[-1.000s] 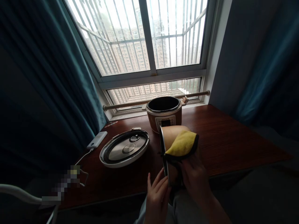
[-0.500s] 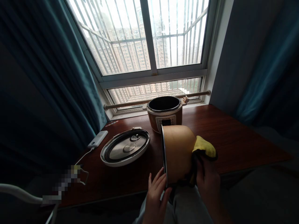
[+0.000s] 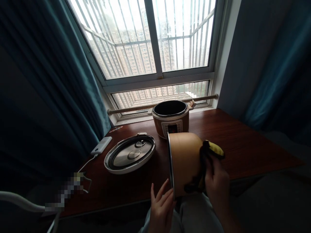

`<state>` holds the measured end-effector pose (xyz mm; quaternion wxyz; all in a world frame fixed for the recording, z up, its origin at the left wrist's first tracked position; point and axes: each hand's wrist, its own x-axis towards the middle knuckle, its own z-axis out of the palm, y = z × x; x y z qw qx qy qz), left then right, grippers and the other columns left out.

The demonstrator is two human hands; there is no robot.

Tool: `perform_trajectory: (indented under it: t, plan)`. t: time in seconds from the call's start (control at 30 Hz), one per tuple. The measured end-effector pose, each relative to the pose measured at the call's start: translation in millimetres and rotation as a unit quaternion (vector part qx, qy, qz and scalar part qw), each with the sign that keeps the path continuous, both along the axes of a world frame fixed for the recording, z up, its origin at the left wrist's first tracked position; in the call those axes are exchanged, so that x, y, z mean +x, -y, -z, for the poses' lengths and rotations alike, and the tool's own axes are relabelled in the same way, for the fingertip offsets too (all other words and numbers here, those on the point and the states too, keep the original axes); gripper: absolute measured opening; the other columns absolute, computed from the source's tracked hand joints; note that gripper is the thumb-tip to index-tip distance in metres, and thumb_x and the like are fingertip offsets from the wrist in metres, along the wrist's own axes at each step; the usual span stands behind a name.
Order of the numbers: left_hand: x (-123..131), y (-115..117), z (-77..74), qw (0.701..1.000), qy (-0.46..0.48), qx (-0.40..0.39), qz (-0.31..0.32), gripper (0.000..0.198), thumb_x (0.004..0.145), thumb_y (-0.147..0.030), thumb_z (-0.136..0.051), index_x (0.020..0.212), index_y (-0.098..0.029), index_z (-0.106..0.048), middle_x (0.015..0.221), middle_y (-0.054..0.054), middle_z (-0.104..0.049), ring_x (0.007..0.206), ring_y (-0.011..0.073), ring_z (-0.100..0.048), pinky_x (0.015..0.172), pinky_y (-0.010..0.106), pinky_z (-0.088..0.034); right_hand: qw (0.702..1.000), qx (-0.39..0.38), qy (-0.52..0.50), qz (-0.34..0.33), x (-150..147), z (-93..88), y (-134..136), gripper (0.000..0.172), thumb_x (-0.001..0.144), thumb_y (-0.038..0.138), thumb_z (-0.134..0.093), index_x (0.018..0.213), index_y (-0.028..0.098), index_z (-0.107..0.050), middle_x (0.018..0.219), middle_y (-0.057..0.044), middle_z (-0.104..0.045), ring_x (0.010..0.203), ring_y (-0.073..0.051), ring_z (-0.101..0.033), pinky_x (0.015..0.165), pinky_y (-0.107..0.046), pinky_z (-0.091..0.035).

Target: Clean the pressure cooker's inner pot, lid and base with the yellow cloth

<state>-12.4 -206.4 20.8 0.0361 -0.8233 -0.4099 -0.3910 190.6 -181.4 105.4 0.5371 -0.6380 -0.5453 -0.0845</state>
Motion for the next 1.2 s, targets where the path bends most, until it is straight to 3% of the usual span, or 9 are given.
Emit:
perform_trajectory:
  t: [0.17, 0.33, 0.4, 0.5, 0.6, 0.7, 0.87, 1.07, 1.2]
  plan:
    - [-1, 1, -5.4, 0.999, -0.036, -0.012, -0.023, 0.029, 0.088, -0.017, -0.042, 0.110, -0.023, -0.059, 0.104, 0.007, -0.068, 0.121, 0.0266, -0.046, 0.104, 0.064, -0.003, 0.999, 0.006, -0.034, 0.023, 7, 15.9, 3, 0.035, 0.091, 0.034, -0.037, 0.113, 0.014, -0.056, 0.100, -0.014, -0.066, 0.089, -0.025, -0.064, 0.071, -0.033, -0.050]
    - [2, 1, -19.0, 0.999, 0.023, -0.030, -0.005, 0.032, 0.089, -0.024, -0.042, 0.119, -0.022, -0.053, 0.109, 0.010, -0.066, 0.118, 0.0248, -0.050, 0.107, 0.059, -0.011, 0.999, 0.016, 0.020, 0.020, -5, 16.9, 9, 0.031, 0.091, 0.031, -0.038, 0.108, 0.014, -0.057, 0.097, -0.014, -0.066, 0.087, -0.024, -0.064, 0.072, -0.035, -0.050]
    - [4, 1, -21.3, 0.999, 0.038, -0.028, -0.002, 0.031, 0.089, -0.020, -0.042, 0.117, -0.023, -0.055, 0.105, 0.008, -0.067, 0.116, 0.0233, -0.052, 0.108, 0.057, -0.013, 0.997, 0.033, 0.071, -0.012, -17, 8.0, 11, 0.026, 0.090, 0.028, -0.040, 0.101, 0.015, -0.060, 0.091, -0.012, -0.067, 0.084, -0.024, -0.063, 0.073, -0.036, -0.050]
    - [7, 0, -20.7, 0.999, 0.050, -0.019, -0.001, 0.032, 0.088, -0.018, -0.042, 0.115, -0.024, -0.057, 0.100, 0.006, -0.069, 0.112, 0.0234, -0.055, 0.108, 0.056, -0.014, 0.978, 0.078, 0.156, -0.116, -38, -11.6, 14, 0.021, 0.087, 0.018, -0.041, 0.093, 0.017, -0.061, 0.085, -0.008, -0.067, 0.084, -0.022, -0.062, 0.081, -0.038, -0.048]
    - [7, 2, -17.9, 0.999, 0.050, -0.009, -0.006, 0.030, 0.087, -0.019, -0.043, 0.113, -0.024, -0.058, 0.098, 0.006, -0.070, 0.111, 0.0237, -0.056, 0.108, 0.056, -0.015, 0.961, 0.099, 0.183, -0.183, -45, -25.5, 12, 0.021, 0.085, 0.014, -0.042, 0.090, 0.019, -0.062, 0.081, -0.005, -0.067, 0.082, -0.020, -0.062, 0.086, -0.037, -0.047]
    - [5, 3, -14.0, 0.999, 0.033, 0.003, 0.001, 0.028, 0.088, -0.019, -0.042, 0.108, -0.023, -0.060, 0.096, 0.006, -0.070, 0.112, 0.0238, -0.056, 0.108, 0.056, -0.014, 0.979, 0.076, 0.155, -0.113, -32, -24.8, 5, 0.020, 0.087, 0.017, -0.042, 0.091, 0.017, -0.061, 0.087, -0.009, -0.067, 0.086, -0.023, -0.061, 0.081, -0.038, -0.048]
    - [6, 2, -4.3, 0.999, -0.031, 0.017, -0.008, 0.025, 0.086, -0.017, -0.046, 0.105, -0.023, -0.061, 0.097, 0.004, -0.070, 0.114, 0.0235, -0.053, 0.108, 0.058, -0.006, 1.000, -0.012, 0.014, 0.009, 0, -6.7, -5, 0.030, 0.091, 0.028, -0.037, 0.106, 0.014, -0.058, 0.097, -0.014, -0.066, 0.086, -0.025, -0.064, 0.070, -0.036, -0.050]
    - [12, 0, 0.5, 0.999, -0.037, -0.007, -0.032, 0.031, 0.087, -0.023, -0.045, 0.116, -0.022, -0.055, 0.108, 0.009, -0.067, 0.117, 0.0259, -0.051, 0.106, 0.061, -0.008, 1.000, 0.003, -0.004, 0.021, 9, 10.5, -2, 0.032, 0.091, 0.030, -0.037, 0.112, 0.014, -0.055, 0.100, -0.014, -0.066, 0.087, -0.024, -0.064, 0.071, -0.034, -0.050]
    - [14, 2, -5.5, 0.999, 0.021, -0.027, -0.016, 0.033, 0.088, -0.024, -0.044, 0.119, -0.023, -0.054, 0.109, 0.009, -0.066, 0.117, 0.0249, -0.051, 0.107, 0.058, -0.016, 0.998, 0.026, 0.060, -0.010, -7, 4.4, 5, 0.026, 0.090, 0.027, -0.040, 0.104, 0.016, -0.059, 0.094, -0.012, -0.067, 0.086, -0.024, -0.064, 0.072, -0.036, -0.051]
